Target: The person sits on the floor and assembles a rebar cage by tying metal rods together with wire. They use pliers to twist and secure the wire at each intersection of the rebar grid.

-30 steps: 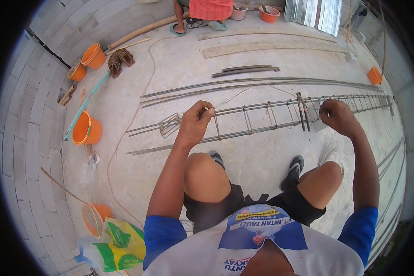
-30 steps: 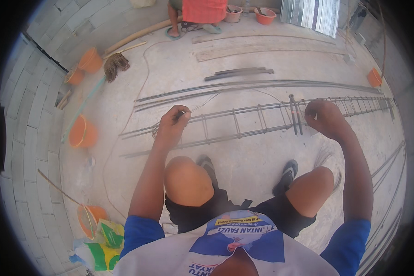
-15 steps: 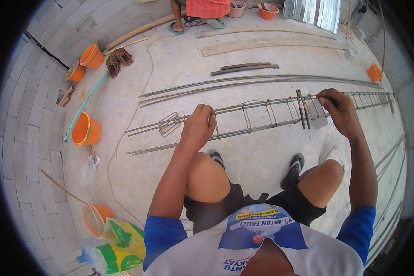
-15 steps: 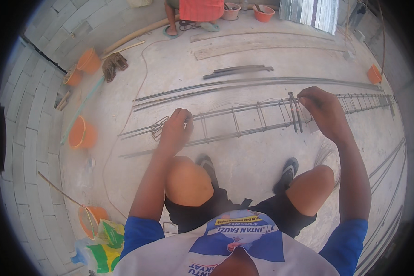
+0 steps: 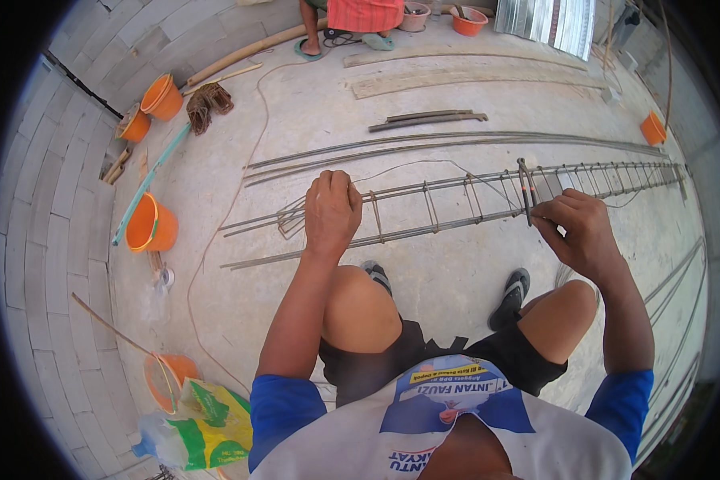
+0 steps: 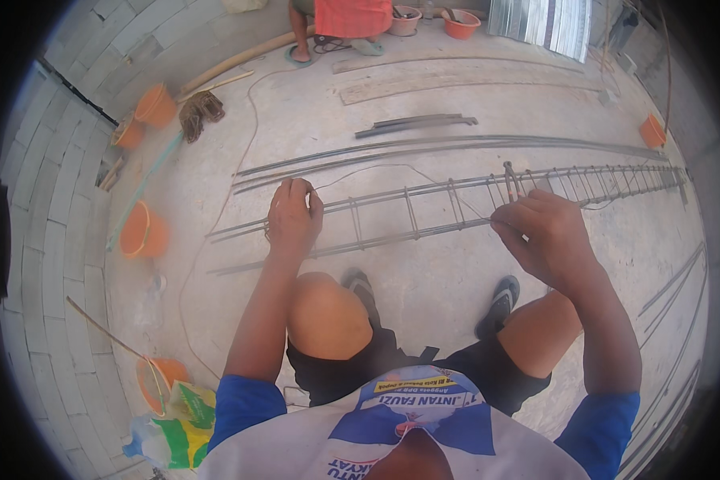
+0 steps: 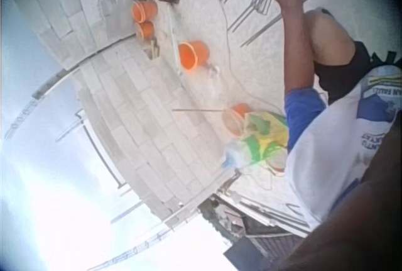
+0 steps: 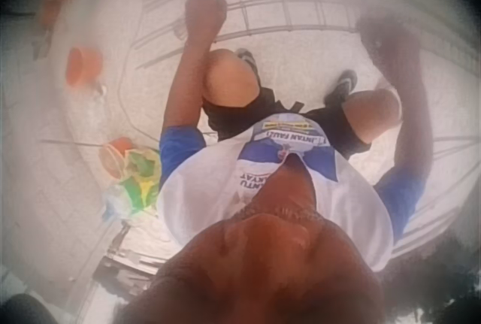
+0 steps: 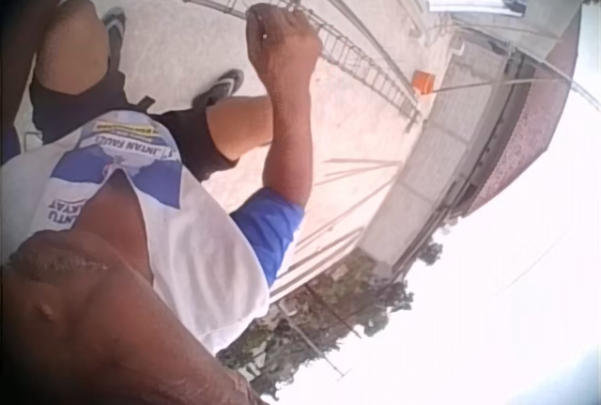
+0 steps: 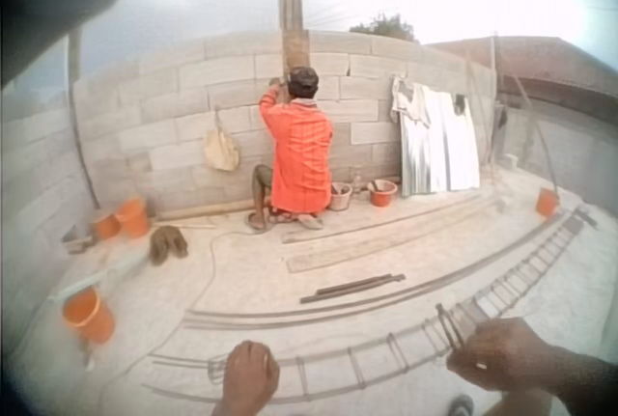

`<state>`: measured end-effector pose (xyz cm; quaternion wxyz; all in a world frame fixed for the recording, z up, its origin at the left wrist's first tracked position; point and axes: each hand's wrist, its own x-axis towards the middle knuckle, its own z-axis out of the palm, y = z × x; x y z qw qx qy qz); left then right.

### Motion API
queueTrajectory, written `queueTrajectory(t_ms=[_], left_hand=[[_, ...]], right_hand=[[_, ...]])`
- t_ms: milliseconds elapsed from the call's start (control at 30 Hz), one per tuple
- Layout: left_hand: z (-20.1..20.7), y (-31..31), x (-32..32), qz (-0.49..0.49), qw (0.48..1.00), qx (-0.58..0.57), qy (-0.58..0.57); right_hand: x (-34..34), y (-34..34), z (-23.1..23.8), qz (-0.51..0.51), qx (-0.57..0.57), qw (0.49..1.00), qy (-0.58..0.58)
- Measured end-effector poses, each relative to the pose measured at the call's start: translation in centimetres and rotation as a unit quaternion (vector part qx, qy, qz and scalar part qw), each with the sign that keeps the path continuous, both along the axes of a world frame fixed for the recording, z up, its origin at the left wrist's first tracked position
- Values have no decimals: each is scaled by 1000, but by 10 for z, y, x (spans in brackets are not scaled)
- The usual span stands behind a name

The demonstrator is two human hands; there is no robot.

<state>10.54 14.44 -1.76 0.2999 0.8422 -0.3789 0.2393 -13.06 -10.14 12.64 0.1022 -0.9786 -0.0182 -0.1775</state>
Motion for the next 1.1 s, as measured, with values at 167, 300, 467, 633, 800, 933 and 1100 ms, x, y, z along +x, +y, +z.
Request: queueTrajectory(t_ms=[167,300,467,633,800,933,1100], left_hand=[[-1,1,2,39,999,8,-1],[5,3,2,8,981,28,191],[20,3,-7,-88,890,-112,433],[16,6,-1,-163,860,-50,481],[10,33,20,-127,870,-100,465],[20,31,3,-162,887,-120,416],[28,27,3,-162,920,-142,328]], right_hand=[[-4,10,-25,-41,-109,993,30],[-5,6,-41,-67,-110,991,38],[-6,4,-42,-71,-109,991,31],[-3,9,-38,-65,-110,991,35],[-8,6,-15,-43,204,969,129],[2,-9,5,-191,301,933,43],[2,-31,-20,-36,-45,965,255]])
